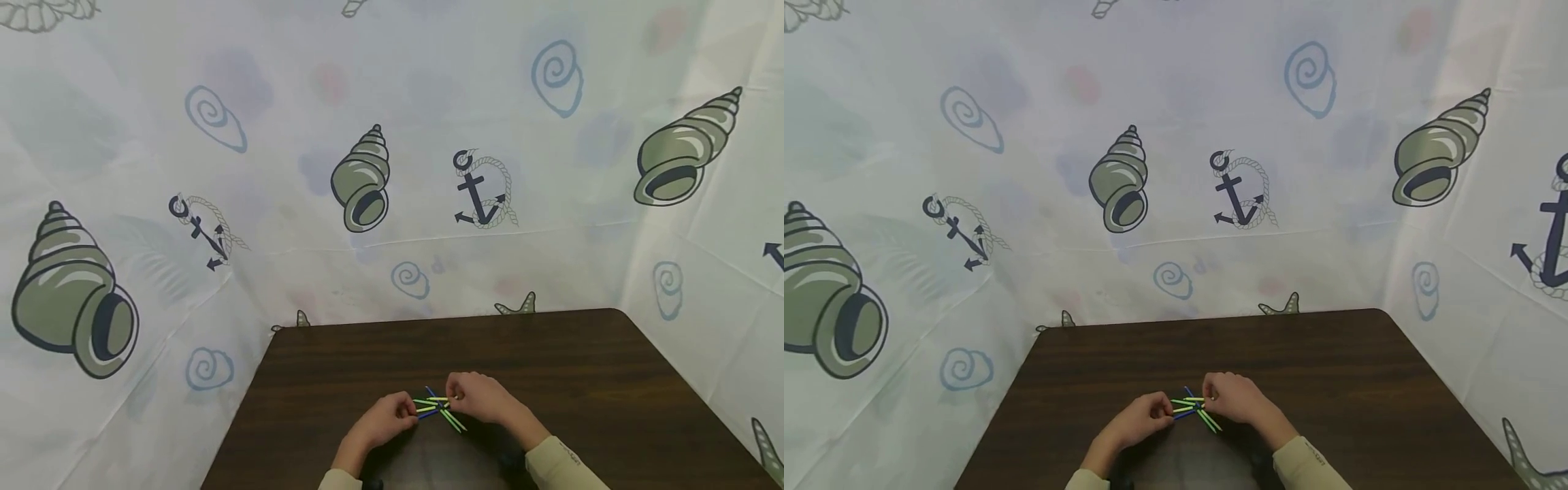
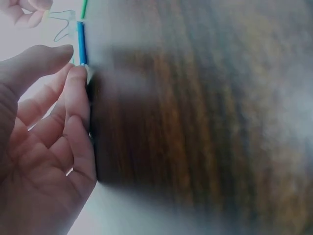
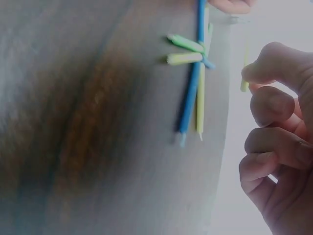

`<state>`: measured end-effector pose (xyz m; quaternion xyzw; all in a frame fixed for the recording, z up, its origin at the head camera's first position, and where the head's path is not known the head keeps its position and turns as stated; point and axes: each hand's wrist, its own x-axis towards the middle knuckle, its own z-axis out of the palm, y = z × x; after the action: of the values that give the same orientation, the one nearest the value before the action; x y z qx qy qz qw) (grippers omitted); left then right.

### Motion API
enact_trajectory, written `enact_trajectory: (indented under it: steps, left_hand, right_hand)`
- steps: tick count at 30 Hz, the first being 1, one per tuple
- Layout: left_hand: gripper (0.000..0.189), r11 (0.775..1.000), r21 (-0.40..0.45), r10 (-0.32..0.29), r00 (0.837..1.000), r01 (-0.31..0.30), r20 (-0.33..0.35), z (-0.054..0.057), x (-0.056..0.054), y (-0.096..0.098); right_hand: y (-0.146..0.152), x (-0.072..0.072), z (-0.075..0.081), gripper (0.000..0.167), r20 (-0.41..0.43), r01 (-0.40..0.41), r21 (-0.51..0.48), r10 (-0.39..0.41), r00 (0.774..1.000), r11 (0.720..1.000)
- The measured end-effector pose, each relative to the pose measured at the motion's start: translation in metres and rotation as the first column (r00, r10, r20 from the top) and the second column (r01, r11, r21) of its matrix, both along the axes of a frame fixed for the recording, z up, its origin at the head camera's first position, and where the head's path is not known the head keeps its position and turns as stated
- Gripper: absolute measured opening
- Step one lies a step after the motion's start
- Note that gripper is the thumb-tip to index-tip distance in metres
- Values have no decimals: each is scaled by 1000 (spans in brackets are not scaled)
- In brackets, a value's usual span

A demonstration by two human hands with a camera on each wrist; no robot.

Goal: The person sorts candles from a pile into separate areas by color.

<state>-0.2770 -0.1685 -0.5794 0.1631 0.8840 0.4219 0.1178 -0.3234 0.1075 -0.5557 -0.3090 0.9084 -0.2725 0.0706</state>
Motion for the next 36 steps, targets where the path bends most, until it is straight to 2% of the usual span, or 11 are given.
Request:
enact_trajectory:
  steps: [3, 4, 7, 10, 11, 15, 25, 29, 36]
  left_hand:
    - [9, 1000, -22, -6, 999, 5, -36, -1, -2, 3]
    - [7, 999, -41, -17, 997, 14, -70, -4, -2, 3]
    - [6, 997, -71, -11, 995, 5, -94, -5, -2, 5]
    - [6, 995, -98, 12, 996, -20, -86, -6, 0, 8]
    - [7, 994, -99, 31, 998, -37, -59, -3, 1, 9]
    - [7, 991, -115, 59, 998, -63, -37, 0, 4, 11]
    - [7, 991, -125, 49, 998, -52, -33, 0, 3, 10]
    - [7, 991, -121, 49, 998, -53, -33, 0, 3, 10]
    - [8, 992, -113, 49, 998, -51, -27, -3, 2, 8]
  right_hand:
    - [7, -4, 2, 4, -1, 32, -3, -32, 999, 999]
    - [9, -5, 3, 4, -1, 42, -7, -42, 999, 999]
    - [15, -8, 2, 3, -1, 75, -5, -75, 997, 997]
    - [23, -10, -1, 4, 16, 113, -3, -113, 994, 994]
    - [26, -11, -2, 4, 20, 124, -3, -124, 992, 992]
    - [37, -16, -4, 8, 22, 192, -13, -192, 981, 981]
    - [61, -28, -3, 8, 56, 347, 17, -347, 936, 938]
    - [73, -35, -5, 6, 69, 376, 27, -377, 924, 926]
    - [85, -42, -8, 5, 82, 394, 53, -397, 914, 918]
